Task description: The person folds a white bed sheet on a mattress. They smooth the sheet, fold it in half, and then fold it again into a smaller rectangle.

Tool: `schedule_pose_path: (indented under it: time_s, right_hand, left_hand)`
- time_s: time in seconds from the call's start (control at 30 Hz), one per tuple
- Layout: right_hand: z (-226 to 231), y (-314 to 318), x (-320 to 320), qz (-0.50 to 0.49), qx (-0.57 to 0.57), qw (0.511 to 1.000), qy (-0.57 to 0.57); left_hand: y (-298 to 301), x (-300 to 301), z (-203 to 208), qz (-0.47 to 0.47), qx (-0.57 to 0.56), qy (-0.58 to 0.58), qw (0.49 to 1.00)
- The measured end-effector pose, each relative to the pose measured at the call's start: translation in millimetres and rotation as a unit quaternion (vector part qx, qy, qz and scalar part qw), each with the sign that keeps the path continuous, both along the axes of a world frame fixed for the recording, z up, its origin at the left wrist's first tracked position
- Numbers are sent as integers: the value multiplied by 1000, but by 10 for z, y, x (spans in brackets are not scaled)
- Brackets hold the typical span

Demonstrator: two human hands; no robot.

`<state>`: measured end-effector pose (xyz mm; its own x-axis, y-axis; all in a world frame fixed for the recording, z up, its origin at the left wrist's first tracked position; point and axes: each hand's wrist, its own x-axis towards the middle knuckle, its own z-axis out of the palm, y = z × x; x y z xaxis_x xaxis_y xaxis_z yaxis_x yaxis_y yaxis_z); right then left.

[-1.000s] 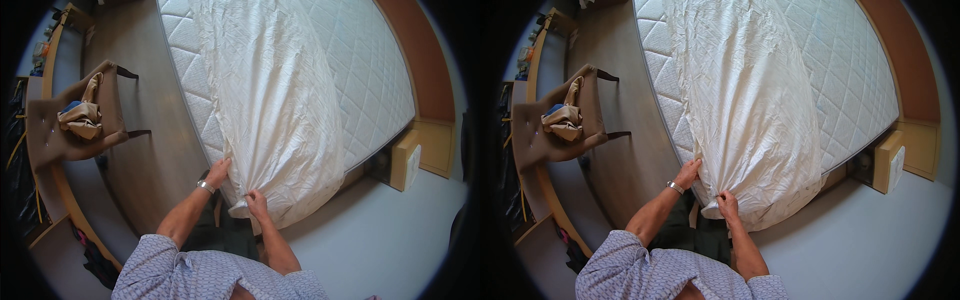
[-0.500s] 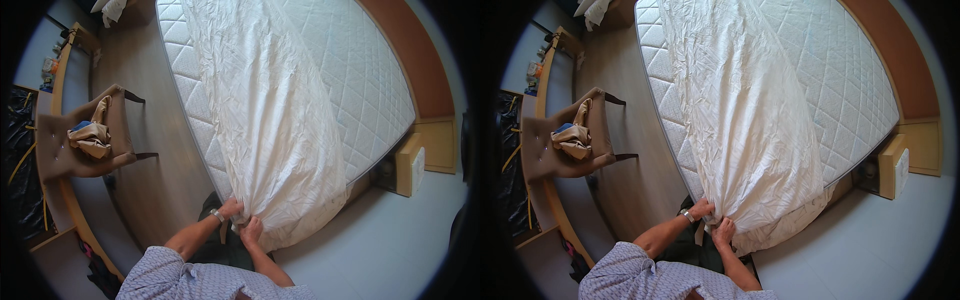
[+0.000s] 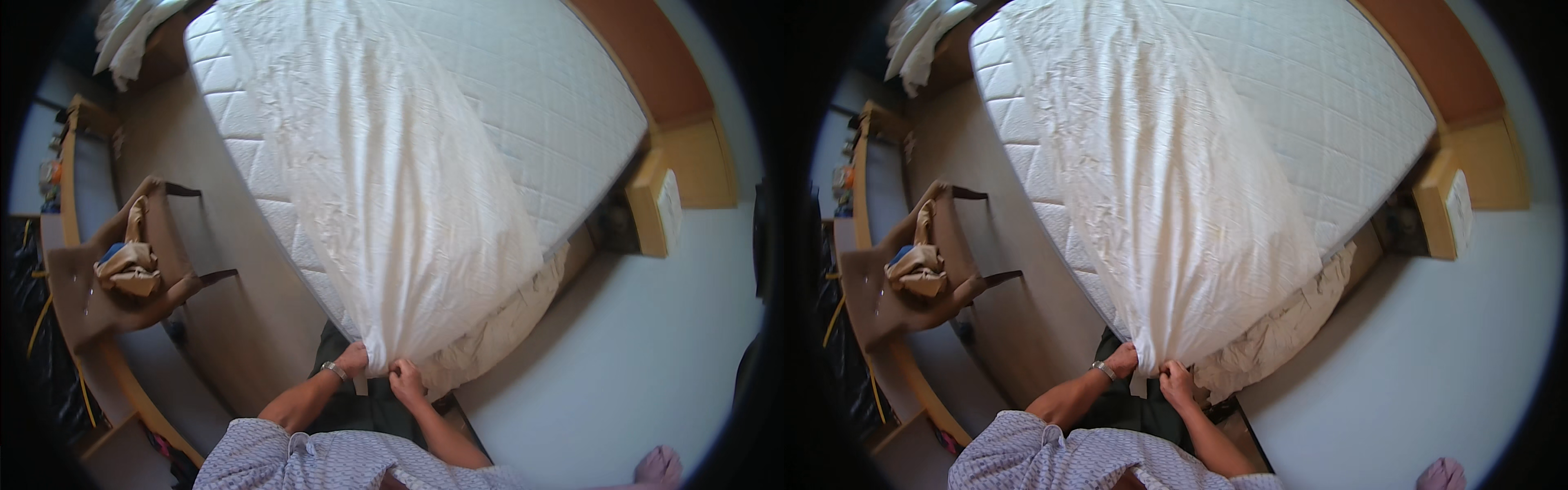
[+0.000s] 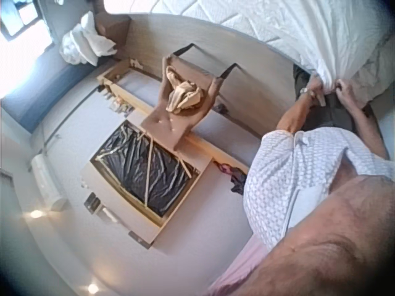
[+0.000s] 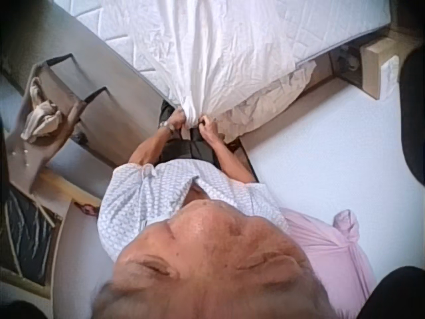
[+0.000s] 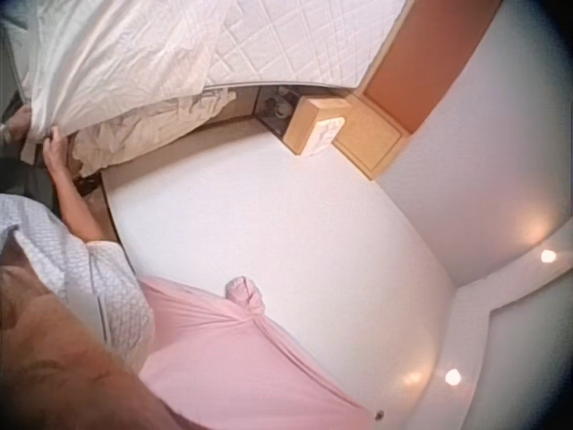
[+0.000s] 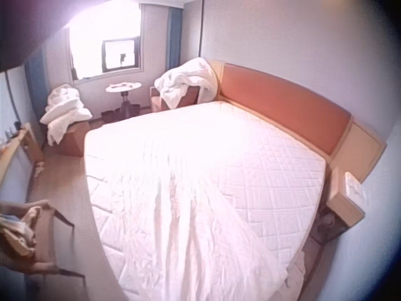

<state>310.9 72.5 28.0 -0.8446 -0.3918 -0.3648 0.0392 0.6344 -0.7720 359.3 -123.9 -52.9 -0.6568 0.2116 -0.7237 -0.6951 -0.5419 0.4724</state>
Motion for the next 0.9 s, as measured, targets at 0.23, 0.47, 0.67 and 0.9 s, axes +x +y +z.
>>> schedule_pose_path:
  time_s: [0.23, 0.47, 0.67, 0.9]
  right_hand:
    - [-435, 147, 72, -43, 17, 992, -119]
    - [-634, 665, 301, -135, 75, 960, -234]
    - [-864, 1098, -149, -437, -55, 815, -377]
    - [-1017, 1289, -1315, -496, -133, 809, -287]
  left_hand:
    - [-126, -164, 98, -35, -46, -154, 986]
    - [-70, -195, 272, 51, 2, -118, 992]
    - [-74, -111, 93, -201, -239, 141, 939]
    - [344, -42, -108, -200, -240, 147, 939]
